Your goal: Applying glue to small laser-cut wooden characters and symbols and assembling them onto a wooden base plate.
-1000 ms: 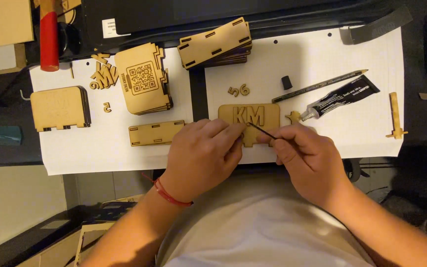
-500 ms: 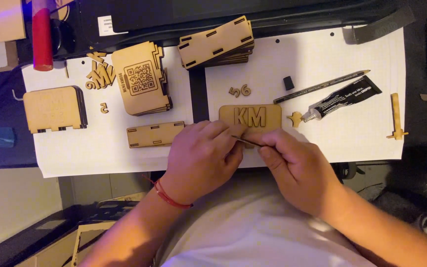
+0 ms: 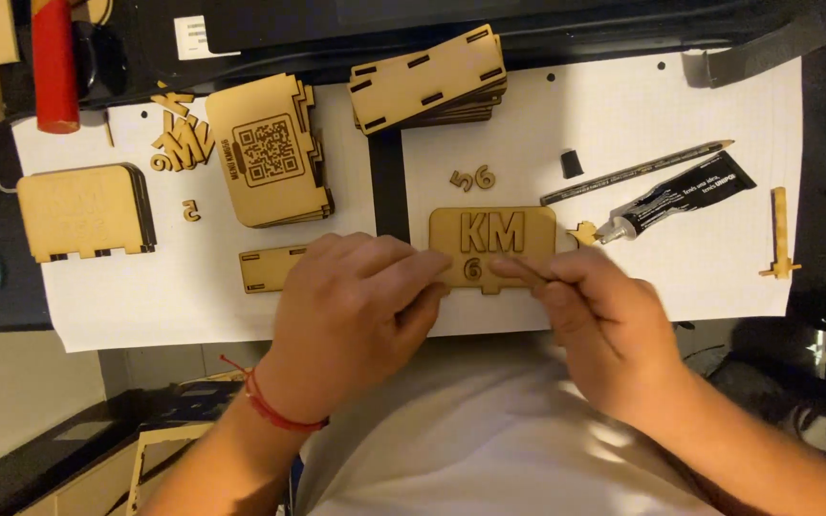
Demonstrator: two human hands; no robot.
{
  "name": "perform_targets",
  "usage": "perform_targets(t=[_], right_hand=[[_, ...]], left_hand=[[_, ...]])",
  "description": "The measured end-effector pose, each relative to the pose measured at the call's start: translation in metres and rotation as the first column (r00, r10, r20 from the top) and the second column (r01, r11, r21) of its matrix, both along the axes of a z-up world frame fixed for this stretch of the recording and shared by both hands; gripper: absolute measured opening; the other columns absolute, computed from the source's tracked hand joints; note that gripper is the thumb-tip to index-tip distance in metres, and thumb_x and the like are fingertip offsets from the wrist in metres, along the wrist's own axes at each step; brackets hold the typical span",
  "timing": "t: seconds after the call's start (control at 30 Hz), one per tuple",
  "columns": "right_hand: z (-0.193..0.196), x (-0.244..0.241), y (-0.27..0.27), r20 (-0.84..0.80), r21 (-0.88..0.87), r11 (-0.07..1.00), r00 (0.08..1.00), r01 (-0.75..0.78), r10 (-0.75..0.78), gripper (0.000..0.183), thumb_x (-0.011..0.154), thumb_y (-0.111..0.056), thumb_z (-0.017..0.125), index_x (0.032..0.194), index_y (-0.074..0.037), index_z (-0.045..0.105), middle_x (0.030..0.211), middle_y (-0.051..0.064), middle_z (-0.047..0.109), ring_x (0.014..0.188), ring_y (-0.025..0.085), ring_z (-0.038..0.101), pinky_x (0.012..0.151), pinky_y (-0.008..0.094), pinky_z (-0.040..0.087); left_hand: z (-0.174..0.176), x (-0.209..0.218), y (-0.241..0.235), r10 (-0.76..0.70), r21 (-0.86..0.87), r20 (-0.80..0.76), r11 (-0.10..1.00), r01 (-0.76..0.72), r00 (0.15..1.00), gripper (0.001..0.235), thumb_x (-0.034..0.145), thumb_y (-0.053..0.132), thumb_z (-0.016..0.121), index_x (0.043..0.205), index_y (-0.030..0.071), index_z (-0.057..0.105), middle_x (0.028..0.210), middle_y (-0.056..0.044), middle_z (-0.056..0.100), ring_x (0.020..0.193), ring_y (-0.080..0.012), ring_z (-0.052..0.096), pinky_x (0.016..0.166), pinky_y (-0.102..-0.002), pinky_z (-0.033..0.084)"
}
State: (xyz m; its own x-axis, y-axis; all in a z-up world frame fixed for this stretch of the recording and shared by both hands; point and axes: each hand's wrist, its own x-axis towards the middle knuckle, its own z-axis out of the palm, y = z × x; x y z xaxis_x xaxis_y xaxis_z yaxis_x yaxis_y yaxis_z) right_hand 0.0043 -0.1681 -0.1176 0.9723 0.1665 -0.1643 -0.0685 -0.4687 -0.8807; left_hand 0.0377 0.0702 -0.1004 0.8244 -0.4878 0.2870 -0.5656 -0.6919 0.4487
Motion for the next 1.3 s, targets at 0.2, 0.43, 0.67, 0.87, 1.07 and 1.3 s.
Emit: perform_targets(t=[0.2, 0.43, 0.67, 0.87, 1.07, 1.3], right_hand=[[0.000, -0.001, -0.004, 0.103, -0.081, 0.995, 0.992, -0.065, 0.073, 0.024, 0.101, -0.019, 0.045, 0.112, -0.009, 0.065, 0.098, 0.000, 0.072, 0.056, 0.011, 0.055, 0.055, 0.025, 0.046], [-0.006, 0.003, -0.002, 0.188, -0.213, 0.965, 0.963, -0.150, 0.191, 0.027, 0.097, -0.014, 0.048, 0.119, -0.011, 0.064, 0.104, 0.009, 0.076, 0.081, 0.026, 0.072, 0.069, 0.036, 0.056], [-0.006, 0.005, -0.001, 0.312, -0.204, 0.960, 0.917, -0.192, 0.249, 0.023, 0.096, -0.009, 0.050, 0.113, -0.001, 0.062, 0.112, 0.009, 0.074, 0.091, 0.026, 0.074, 0.081, 0.036, 0.059], [-0.007, 0.009, -0.003, 0.329, -0.185, 0.955, 0.901, -0.231, 0.282, 0.024, 0.096, -0.008, 0.049, 0.114, 0.000, 0.061, 0.112, 0.011, 0.073, 0.080, 0.026, 0.072, 0.073, 0.036, 0.058], [-0.008, 0.014, -0.005, 0.340, -0.184, 0.938, 0.876, -0.295, 0.342, 0.023, 0.096, -0.011, 0.045, 0.111, -0.002, 0.059, 0.113, 0.010, 0.074, 0.071, 0.024, 0.069, 0.066, 0.037, 0.054], [-0.011, 0.017, -0.008, 0.322, -0.145, 0.929, 0.871, -0.340, 0.370, 0.019, 0.095, -0.015, 0.046, 0.099, -0.003, 0.059, 0.113, 0.011, 0.074, 0.083, 0.029, 0.074, 0.072, 0.040, 0.056]], left_hand=[[-0.007, 0.001, -0.010, 0.015, -0.007, 0.036, 1.000, -0.015, 0.999, 0.003, 0.093, 0.018, 0.067, 0.093, 0.017, 0.070, 0.088, 0.001, 0.068, 0.077, -0.0219, 0.061, 0.073, -0.039, 0.035], [-0.011, 0.005, -0.015, 0.019, -0.021, 0.055, 1.000, -0.018, 0.998, 0.007, 0.095, 0.024, 0.070, 0.093, 0.017, 0.069, 0.084, 0.001, 0.065, 0.072, -0.0215, 0.056, 0.075, -0.038, 0.035], [-0.016, 0.009, -0.015, -0.017, -0.022, 0.015, 1.000, 0.017, 1.000, 0.006, 0.095, 0.023, 0.068, 0.099, 0.019, 0.069, 0.091, 0.003, 0.067, 0.077, -0.0218, 0.058, 0.076, -0.040, 0.035], [-0.017, 0.011, -0.016, -0.010, -0.028, 0.030, 1.000, 0.011, 1.000, 0.005, 0.096, 0.023, 0.068, 0.094, 0.019, 0.067, 0.088, 0.004, 0.065, 0.072, -0.0216, 0.056, 0.074, -0.039, 0.036], [-0.018, 0.012, -0.014, -0.004, -0.019, 0.051, 1.000, 0.005, 0.999, 0.007, 0.096, 0.025, 0.069, 0.093, 0.019, 0.068, 0.088, 0.004, 0.064, 0.074, -0.0203, 0.057, 0.076, -0.038, 0.035], [-0.008, 0.016, -0.008, -0.004, -0.019, 0.023, 1.000, 0.005, 1.000, 0.002, 0.093, 0.017, 0.068, 0.092, 0.017, 0.069, 0.089, 0.003, 0.066, 0.075, -0.0200, 0.059, 0.076, -0.037, 0.036]])
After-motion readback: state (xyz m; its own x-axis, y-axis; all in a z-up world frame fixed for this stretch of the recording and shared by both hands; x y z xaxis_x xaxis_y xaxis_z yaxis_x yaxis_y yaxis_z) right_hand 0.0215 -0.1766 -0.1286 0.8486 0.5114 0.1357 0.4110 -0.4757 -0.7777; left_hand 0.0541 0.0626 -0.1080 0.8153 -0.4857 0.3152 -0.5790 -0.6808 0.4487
